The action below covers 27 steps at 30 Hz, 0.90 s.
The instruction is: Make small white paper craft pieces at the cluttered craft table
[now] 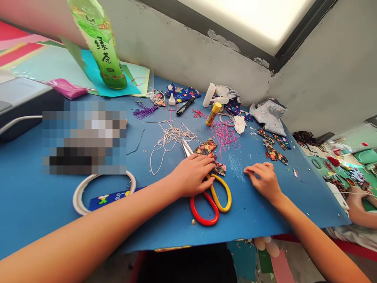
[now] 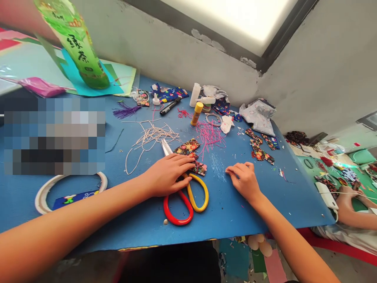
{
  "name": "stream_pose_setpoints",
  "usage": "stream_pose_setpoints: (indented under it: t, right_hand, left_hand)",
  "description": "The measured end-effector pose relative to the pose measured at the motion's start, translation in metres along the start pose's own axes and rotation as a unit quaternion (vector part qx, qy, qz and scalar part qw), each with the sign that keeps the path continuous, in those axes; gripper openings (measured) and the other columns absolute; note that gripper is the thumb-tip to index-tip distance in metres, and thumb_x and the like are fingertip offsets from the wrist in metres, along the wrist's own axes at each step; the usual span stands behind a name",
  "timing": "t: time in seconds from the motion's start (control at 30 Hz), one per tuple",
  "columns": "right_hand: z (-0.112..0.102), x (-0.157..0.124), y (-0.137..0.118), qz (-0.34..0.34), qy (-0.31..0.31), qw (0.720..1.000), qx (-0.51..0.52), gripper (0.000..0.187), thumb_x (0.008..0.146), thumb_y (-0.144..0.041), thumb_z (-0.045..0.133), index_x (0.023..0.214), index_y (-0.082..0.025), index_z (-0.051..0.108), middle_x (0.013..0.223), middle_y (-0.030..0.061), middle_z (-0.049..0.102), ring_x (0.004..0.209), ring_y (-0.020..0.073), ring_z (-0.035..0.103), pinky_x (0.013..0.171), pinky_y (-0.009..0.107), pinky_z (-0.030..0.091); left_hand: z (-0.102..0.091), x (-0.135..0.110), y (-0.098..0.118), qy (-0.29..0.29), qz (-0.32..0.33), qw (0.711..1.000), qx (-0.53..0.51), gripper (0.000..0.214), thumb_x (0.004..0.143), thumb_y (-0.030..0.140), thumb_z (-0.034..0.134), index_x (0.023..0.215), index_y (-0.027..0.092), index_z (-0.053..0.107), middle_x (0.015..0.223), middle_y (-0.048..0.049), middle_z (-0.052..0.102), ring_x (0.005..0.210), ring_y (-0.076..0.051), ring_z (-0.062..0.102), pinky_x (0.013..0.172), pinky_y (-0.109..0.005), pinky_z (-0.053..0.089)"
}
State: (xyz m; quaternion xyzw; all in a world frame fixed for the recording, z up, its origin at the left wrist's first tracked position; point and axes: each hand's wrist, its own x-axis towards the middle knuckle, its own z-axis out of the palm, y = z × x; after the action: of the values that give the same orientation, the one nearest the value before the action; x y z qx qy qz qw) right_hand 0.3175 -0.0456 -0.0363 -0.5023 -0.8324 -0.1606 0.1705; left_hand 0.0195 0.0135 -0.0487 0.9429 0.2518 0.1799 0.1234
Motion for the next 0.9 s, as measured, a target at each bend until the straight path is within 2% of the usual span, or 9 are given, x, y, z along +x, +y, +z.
stream_pose_setpoints:
  t: [0.23,0.47,0.9]
  right_hand:
    - [-0.012,-0.019,-0.016,0.005,0.009,1.0,0.009,0.008,0.091,-0.019,0.057,0.089,-0.02,0.065,0.075,0.0013,0.07,0.067,0.0148,0.063,0.08,0.036,0.037]
    - [-0.013,-0.026,-0.016,0.008,0.023,0.999,0.023,0.013,0.09,-0.015,0.056,0.086,-0.023,0.066,0.073,-0.0003,0.071,0.065,0.0136,0.064,0.081,0.036,0.037]
    - [-0.023,-0.034,-0.021,-0.029,-0.001,0.999,0.04,0.018,0.091,-0.009,0.054,0.089,-0.023,0.065,0.075,-0.0023,0.073,0.064,0.0124,0.067,0.088,0.04,0.031]
  left_hand:
    - [0.001,0.0,0.0,-0.002,0.0,1.0,0.002,0.04,0.093,0.038,0.042,0.12,0.014,0.06,0.135,-0.0105,0.058,0.128,-0.025,0.05,0.106,-0.041,0.038]
    - [0.001,0.0,0.0,-0.002,-0.001,1.0,0.003,0.04,0.094,0.039,0.042,0.12,0.014,0.059,0.135,-0.0106,0.058,0.128,-0.025,0.05,0.106,-0.04,0.039]
    - [0.002,0.001,0.0,-0.002,-0.001,1.0,0.002,0.041,0.093,0.038,0.043,0.12,0.013,0.06,0.136,-0.0108,0.057,0.129,-0.026,0.05,0.106,-0.041,0.039]
